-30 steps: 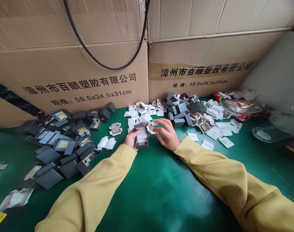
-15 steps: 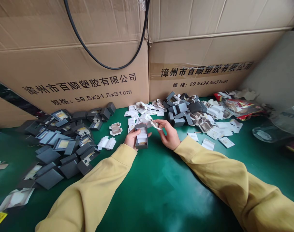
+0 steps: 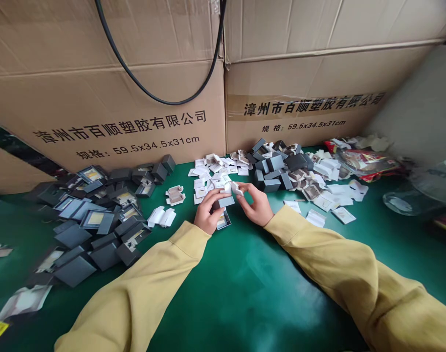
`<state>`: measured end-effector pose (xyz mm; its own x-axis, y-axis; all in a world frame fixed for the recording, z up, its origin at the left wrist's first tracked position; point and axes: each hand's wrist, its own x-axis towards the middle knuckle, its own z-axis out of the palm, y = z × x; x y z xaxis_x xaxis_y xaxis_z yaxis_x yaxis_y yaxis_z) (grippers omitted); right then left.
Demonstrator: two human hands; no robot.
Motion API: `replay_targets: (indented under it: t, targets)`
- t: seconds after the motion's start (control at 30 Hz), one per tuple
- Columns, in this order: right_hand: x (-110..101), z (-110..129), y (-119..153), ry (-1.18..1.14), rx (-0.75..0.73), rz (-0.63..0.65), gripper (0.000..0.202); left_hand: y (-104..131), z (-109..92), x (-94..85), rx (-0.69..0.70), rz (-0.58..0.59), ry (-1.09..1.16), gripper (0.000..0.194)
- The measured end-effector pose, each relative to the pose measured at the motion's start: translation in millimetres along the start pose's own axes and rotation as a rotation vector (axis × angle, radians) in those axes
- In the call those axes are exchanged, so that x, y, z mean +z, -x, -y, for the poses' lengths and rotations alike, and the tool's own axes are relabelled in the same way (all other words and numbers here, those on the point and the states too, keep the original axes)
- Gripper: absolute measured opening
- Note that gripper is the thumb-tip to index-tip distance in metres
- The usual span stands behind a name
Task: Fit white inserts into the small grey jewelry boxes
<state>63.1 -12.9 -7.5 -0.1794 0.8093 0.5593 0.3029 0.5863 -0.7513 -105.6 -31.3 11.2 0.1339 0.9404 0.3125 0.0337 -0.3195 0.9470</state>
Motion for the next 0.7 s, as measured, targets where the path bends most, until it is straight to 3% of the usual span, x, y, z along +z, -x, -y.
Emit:
replay_targets:
  t: [0.23, 0.6, 0.7]
  targets:
    - [2.2, -10.0, -0.8, -0.209, 0.164, -0.102, 0.022, -8.0, 10.8, 2.6, -0.123, -0.197, 0.158, 0.024]
    - [5.8, -18.4, -10.8, -0.772, 0.463, -0.07, 0.029, -8.0, 17.5, -3.4, -0.49, -0.101, 0.513, 0.035]
    - [4.9, -15.3, -11.6, -0.859, 0.532, -0.037, 0.029, -10.5, 19.5, -4.9, -0.503, -0.084, 0.644, 0.031]
